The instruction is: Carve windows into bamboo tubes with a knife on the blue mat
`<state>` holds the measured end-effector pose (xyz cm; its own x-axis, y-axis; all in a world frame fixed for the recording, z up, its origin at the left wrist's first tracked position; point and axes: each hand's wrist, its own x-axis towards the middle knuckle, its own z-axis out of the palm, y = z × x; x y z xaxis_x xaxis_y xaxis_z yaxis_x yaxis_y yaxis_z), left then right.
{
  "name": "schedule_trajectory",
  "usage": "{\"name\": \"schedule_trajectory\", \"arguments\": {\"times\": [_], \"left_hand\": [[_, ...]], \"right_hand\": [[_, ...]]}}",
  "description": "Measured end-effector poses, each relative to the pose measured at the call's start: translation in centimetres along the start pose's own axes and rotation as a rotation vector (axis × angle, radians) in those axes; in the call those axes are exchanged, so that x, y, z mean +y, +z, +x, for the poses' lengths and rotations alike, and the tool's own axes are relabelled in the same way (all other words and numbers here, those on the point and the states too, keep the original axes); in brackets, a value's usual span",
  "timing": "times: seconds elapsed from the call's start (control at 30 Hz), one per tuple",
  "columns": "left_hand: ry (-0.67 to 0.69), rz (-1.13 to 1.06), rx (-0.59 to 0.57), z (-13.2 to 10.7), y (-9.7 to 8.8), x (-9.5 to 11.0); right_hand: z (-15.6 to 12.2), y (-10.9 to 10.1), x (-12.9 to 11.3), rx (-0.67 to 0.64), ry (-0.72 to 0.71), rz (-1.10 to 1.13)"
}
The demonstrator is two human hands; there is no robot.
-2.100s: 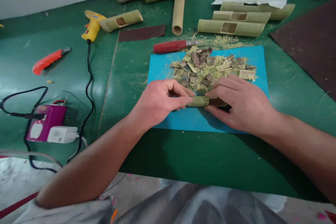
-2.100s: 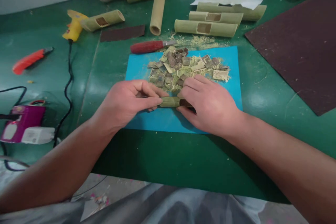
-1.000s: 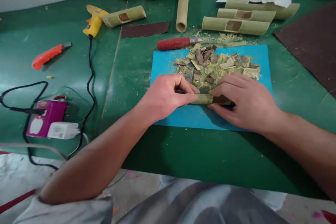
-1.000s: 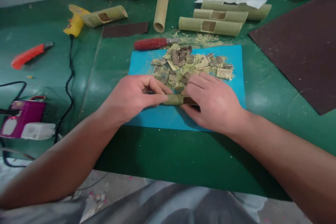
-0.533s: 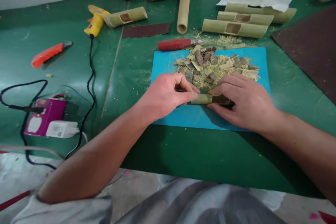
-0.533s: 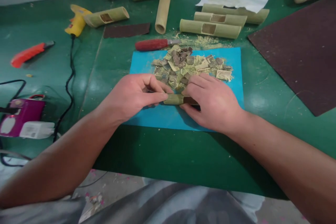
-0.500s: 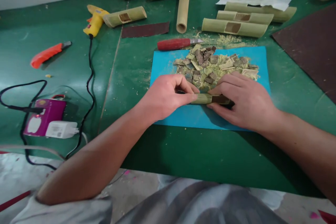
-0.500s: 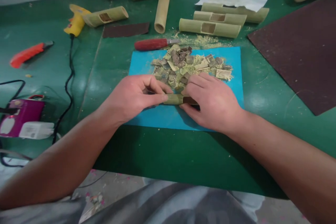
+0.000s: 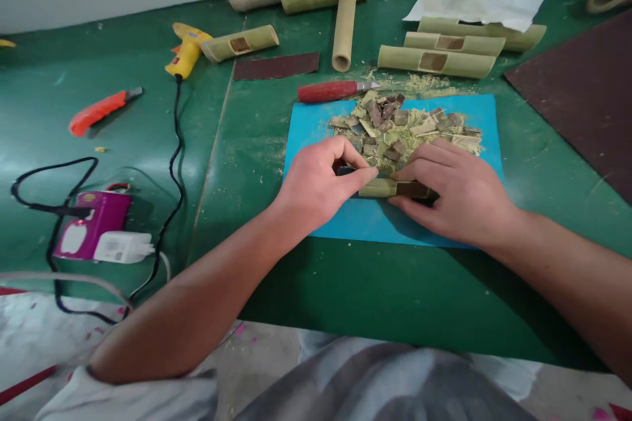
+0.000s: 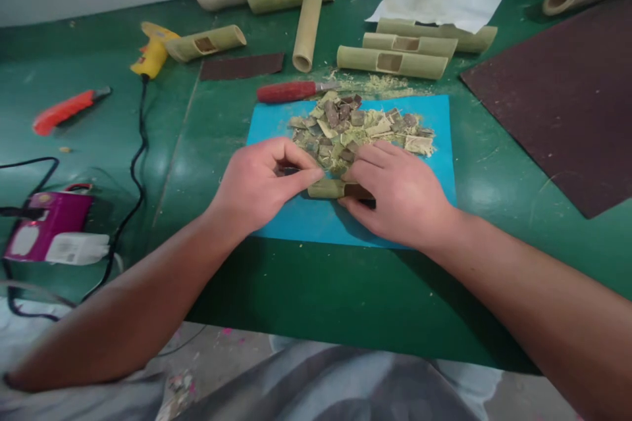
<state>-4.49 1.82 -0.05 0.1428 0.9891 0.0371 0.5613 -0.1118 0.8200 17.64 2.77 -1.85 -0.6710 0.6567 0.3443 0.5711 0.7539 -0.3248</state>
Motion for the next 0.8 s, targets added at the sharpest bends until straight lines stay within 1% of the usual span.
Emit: {"name": "schedule_trajectory", "arguments": {"times": [0.1,0.2,0.3,0.37,0.47,0.63,0.8], "left_hand": [[0.166,0.060,0.097,-0.5,0.2,0.4],[0.259,0.073,0.089,-0.8,0.5,0.6],[0.254,0.035,0.044,-0.8,0.7,0.4],[0.243,0.002,0.036,-0.8,0.9,0.3],[0.279,-0.004,0.026,-0.7,1.1,0.3],[0.350,0.055,0.004,-0.5,1.4,0.4],[0.322,0.055,-0.020,-0.4,1.2,0.2]], "right_hand": [[0.1,0.2,-0.2,0.007,0.032,-0.036],[0.1,0.2,-0.4,0.008,0.070,-0.095],[-0.1,-0.2,-0.5,-0.010,0.084,-0.130],[-0.2,-0.4,-0.4,-0.019,0.083,-0.143],[-0.4,-0.5,-0.1,-0.022,0.085,-0.146],[-0.2,-0.1,0.0,-0.009,0.085,-0.059],[0.1,0.2,-0.5,-0.054,0.099,-0.011]]}}
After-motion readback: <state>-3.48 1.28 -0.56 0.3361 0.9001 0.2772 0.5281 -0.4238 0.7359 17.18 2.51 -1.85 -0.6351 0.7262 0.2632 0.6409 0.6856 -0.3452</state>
